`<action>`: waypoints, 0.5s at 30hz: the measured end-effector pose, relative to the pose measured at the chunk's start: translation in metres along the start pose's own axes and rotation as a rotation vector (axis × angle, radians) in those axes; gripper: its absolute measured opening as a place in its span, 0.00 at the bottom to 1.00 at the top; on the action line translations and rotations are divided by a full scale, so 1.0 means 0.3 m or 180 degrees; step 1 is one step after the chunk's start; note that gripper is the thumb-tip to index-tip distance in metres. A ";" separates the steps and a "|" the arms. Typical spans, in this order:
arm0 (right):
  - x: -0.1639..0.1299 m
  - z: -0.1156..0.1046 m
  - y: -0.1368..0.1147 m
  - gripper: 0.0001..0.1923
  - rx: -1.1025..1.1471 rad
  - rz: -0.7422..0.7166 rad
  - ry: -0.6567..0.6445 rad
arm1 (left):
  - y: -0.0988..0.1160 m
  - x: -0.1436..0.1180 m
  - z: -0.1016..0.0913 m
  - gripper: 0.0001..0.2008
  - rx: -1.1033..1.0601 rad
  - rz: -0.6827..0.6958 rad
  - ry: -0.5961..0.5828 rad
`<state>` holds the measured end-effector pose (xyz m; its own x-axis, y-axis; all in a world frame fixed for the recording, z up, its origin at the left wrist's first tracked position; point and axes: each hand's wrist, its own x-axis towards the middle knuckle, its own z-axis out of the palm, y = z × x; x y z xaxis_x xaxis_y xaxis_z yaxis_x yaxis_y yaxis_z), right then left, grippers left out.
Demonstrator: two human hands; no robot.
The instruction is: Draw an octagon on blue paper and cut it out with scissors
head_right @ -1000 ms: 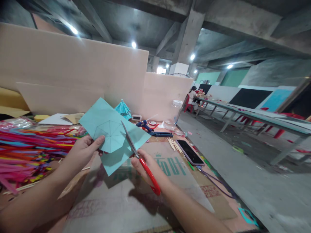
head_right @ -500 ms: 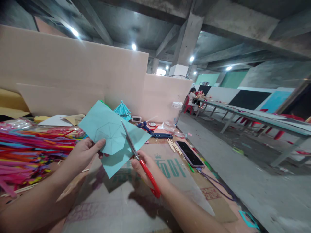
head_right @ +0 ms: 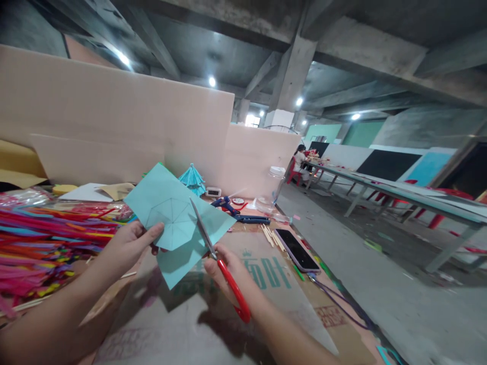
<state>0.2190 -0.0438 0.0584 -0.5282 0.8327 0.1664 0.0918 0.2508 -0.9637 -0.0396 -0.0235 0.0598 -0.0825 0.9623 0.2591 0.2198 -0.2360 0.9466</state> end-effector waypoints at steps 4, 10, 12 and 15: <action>0.004 0.002 0.001 0.30 0.0019 -0.0022 0.0005 | 0.000 0.000 -0.005 0.14 -0.0004 -0.0012 -0.0060; 0.007 -0.001 0.009 0.31 0.0039 0.0010 -0.0007 | 0.002 0.000 -0.008 0.14 -0.0049 -0.0062 -0.0089; 0.006 -0.001 0.008 0.31 0.0036 0.0016 -0.0015 | 0.002 0.002 -0.010 0.14 -0.0062 -0.0093 -0.0121; 0.004 -0.001 0.003 0.31 0.0031 0.0027 -0.0001 | 0.004 0.005 -0.012 0.14 -0.0067 -0.0104 -0.0171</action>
<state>0.2186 -0.0423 0.0578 -0.5276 0.8346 0.1583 0.0880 0.2390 -0.9670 -0.0429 -0.0229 0.0619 -0.0369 0.9753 0.2178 0.1973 -0.2065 0.9583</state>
